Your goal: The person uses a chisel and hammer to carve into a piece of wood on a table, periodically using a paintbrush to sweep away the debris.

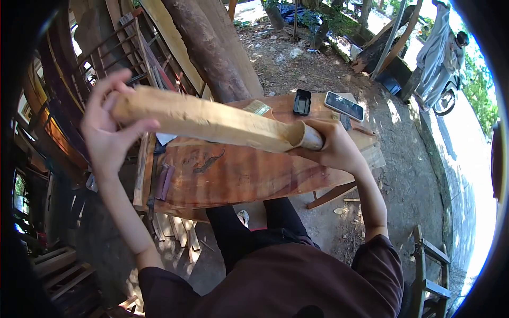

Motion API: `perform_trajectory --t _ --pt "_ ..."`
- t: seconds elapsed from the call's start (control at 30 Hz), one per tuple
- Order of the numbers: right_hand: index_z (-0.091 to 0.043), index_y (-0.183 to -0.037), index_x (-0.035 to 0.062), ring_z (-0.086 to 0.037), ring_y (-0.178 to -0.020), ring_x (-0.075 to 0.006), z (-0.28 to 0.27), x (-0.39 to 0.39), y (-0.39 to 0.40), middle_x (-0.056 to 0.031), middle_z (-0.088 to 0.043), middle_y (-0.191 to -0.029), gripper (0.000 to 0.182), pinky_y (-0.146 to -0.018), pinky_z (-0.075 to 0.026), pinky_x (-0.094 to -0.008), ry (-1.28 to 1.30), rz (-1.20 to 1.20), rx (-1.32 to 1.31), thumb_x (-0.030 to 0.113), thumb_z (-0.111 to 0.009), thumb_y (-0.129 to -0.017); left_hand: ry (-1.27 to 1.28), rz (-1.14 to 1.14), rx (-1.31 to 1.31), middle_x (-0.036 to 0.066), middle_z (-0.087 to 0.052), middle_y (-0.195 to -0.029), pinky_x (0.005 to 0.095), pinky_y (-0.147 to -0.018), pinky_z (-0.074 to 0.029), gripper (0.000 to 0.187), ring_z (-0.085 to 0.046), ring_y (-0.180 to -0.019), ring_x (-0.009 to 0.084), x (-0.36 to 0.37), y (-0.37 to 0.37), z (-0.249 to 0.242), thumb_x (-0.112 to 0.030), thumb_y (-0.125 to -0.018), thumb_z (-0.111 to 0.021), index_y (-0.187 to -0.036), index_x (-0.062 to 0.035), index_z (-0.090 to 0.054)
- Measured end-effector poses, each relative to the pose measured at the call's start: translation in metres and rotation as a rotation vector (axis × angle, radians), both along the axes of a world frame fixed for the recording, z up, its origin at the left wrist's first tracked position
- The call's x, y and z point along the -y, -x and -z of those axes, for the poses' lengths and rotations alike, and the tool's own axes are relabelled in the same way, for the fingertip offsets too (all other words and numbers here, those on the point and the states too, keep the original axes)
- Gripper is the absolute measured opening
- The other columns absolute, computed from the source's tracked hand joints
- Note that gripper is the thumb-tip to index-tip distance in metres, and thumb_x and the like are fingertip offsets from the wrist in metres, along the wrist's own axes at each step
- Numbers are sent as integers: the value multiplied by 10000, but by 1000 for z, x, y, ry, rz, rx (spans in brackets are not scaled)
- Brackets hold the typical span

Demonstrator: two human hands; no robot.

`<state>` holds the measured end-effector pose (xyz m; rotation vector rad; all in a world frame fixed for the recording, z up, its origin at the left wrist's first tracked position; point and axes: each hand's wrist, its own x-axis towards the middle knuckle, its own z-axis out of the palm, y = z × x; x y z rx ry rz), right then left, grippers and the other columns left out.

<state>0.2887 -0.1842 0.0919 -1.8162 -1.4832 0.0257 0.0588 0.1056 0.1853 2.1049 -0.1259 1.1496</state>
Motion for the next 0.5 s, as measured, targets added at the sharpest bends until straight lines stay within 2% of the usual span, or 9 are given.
perform_trajectory --t 0.1,0.13,0.2,0.27,0.3,0.33,0.4,0.47,0.5 --pt "-653 -1080 6 -665 -816 -181 -13 -26 11 -107 -690 -890 485 -725 -509 -310 -111 -51 -145 214 -843 -685 -48 -67 275 91 -522 -1212 336 -1003 -434 713 -556 -1107 208 -7 -17 -56 -76 -725 -815 -1323 25 -442" --pt "-660 -1052 8 -643 -782 -114 -15 -37 14 -59 -687 -852 482 -689 -504 -279 -187 -101 -195 250 -862 -687 -64 -112 312 140 -458 -1358 370 -1046 -398 693 -516 -1197 232 -6 -28 -69 -183 -849 -710 -1391 18 -328" --pt "-656 -1044 0 -638 -739 -103 -24 -56 20 -54 -685 -843 474 -625 -497 -264 -172 -124 -327 250 -858 -696 97 91 433 166 -470 -1360 391 -1062 -382 607 -494 -1228 256 -1 -51 -86 -219 -936 -587 -1403 23 -284" --pt "-653 -1036 -9 -633 -695 -93 -26 -74 29 -49 -683 -834 466 -561 -490 -248 -151 -158 -461 250 -855 -705 401 379 454 166 -610 -1161 390 -994 -446 390 -597 -1088 250 37 -73 -87 -250 -1002 -430 -1256 45 -453" --pt "-648 -1024 -15 -624 -658 -87 -22 -83 33 -51 -678 -823 449 -516 -473 -235 -190 -170 -548 243 -848 -717 352 290 443 152 -565 -1228 358 -1011 -447 734 -562 -1164 260 33 -87 -82 -431 -886 -626 -1436 -76 -295" --pt "-642 -1013 -22 -615 -622 -82 -18 -89 35 -53 -673 -811 432 -470 -457 -223 -228 -179 -635 237 -841 -729 307 173 503 135 -609 -1113 286 -766 -556 626 -665 -925 205 77 -90 -81 -402 -901 -612 -1377 -68 -378" --pt "-631 -1003 -24 -591 -580 -78 -10 -96 37 -42 -656 -768 406 -460 -455 -218 -186 -181 -691 218 -829 -745 390 482 327 96 -634 -909 267 -626 -550 432 -661 -721 156 65 -83 -90 -413 -918 -579 -1178 -75 -509" --pt "-634 -1001 -16 -581 -588 -62 -2 -97 37 -54 -661 -783 425 -422 -415 -227 -289 -193 -768 269 -825 -751 277 446 368 65 -610 -761 265 -560 -526 373 -623 -611 136 69 -91 -92 -446 -928 -544 -1032 -88 -531" --pt "-601 -1025 -6 -555 -553 -62 -3 -95 39 -36 -630 -785 383 -433 -402 -213 -338 -133 -676 270 -767 -818 283 420 370 56 -597 -715 248 -533 -507 409 -608 -583 126 73 -93 -93 -494 -937 -496 -998 -91 -535"
